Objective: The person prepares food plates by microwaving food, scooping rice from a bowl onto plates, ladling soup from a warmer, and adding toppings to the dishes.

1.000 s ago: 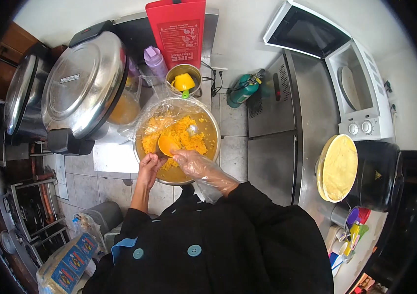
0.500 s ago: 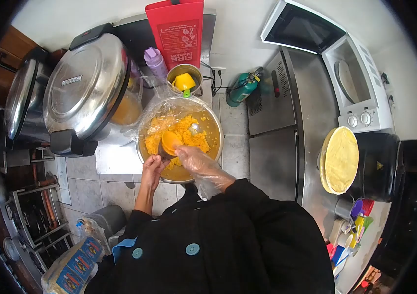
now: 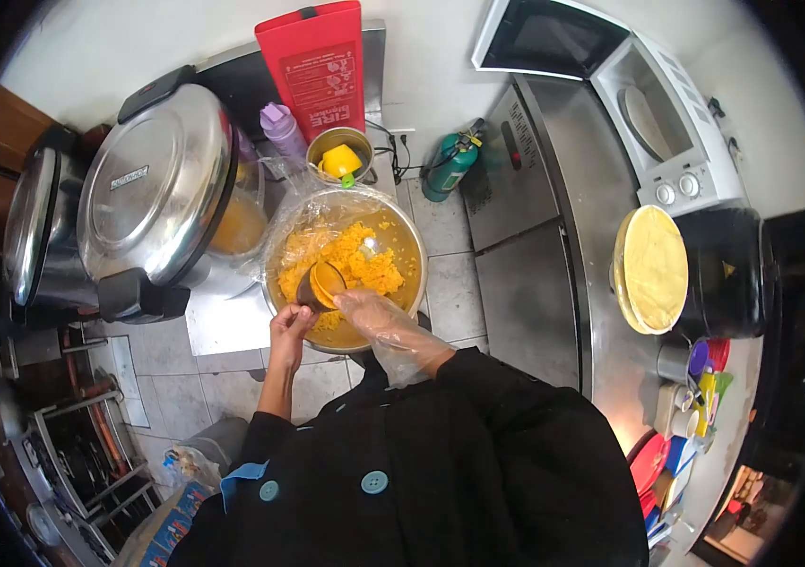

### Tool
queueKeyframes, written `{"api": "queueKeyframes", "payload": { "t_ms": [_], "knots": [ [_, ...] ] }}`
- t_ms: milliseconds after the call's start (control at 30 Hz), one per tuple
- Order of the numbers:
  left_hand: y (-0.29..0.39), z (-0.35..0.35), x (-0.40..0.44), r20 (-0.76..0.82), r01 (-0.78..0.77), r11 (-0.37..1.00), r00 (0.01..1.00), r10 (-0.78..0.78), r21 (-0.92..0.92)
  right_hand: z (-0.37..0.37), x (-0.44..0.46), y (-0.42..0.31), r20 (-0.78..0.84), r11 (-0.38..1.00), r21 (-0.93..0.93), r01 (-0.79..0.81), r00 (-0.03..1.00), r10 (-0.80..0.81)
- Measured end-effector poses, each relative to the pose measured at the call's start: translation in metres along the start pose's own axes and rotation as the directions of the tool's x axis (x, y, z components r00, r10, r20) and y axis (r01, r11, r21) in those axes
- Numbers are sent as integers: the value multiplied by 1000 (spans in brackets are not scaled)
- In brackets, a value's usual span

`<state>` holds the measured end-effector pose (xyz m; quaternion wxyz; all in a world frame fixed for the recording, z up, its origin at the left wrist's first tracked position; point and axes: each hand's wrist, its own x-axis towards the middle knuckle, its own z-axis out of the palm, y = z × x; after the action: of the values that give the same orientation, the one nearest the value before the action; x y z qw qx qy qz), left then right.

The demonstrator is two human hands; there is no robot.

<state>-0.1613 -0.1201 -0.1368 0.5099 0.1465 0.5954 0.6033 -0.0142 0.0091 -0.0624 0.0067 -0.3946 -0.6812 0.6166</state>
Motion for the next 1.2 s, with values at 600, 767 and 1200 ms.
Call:
{"api": "queueKeyframes", "payload": {
  "t_ms": [600,767,1200],
  "knots": [
    [20,51,-27,-241,10,1000,970,-10,0,-67,6,58,-112,454,-871,191,821,-560],
    [39,170,14,33,-78,952,995,92,-295,-184,-135,74,-267,753,-520,404,760,-592],
    [91,668,272,629,-49,988,766,133,-149,-312,-305,87,-910,925,-341,-170,309,-278]
  ]
}}
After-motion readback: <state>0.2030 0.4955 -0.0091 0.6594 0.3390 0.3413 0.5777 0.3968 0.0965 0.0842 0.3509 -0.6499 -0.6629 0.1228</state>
